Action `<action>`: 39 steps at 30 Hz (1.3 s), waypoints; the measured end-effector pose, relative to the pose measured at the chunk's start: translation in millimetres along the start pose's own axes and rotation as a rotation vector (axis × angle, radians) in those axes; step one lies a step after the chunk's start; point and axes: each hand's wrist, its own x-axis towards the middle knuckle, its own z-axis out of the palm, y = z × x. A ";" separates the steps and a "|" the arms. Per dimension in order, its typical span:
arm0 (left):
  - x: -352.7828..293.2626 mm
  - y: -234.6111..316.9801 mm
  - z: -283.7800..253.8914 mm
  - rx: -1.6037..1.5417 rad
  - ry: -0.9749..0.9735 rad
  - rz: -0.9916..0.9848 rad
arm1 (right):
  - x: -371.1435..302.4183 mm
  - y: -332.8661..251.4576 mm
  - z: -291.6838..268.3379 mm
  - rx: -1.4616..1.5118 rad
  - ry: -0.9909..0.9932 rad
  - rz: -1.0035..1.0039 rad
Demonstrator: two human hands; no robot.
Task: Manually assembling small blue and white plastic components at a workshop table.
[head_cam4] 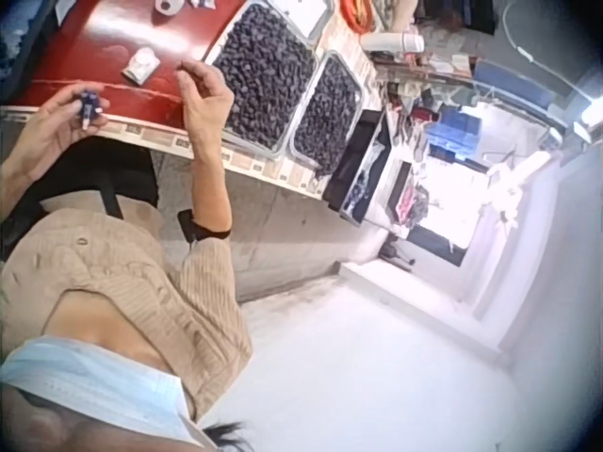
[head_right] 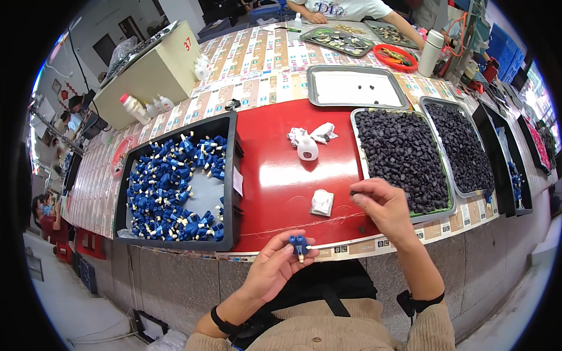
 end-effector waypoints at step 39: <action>-30.4 5.0 -33.4 -0.029 0.024 0.009 | 73.3 10.9 29.0 -0.362 -0.009 -0.307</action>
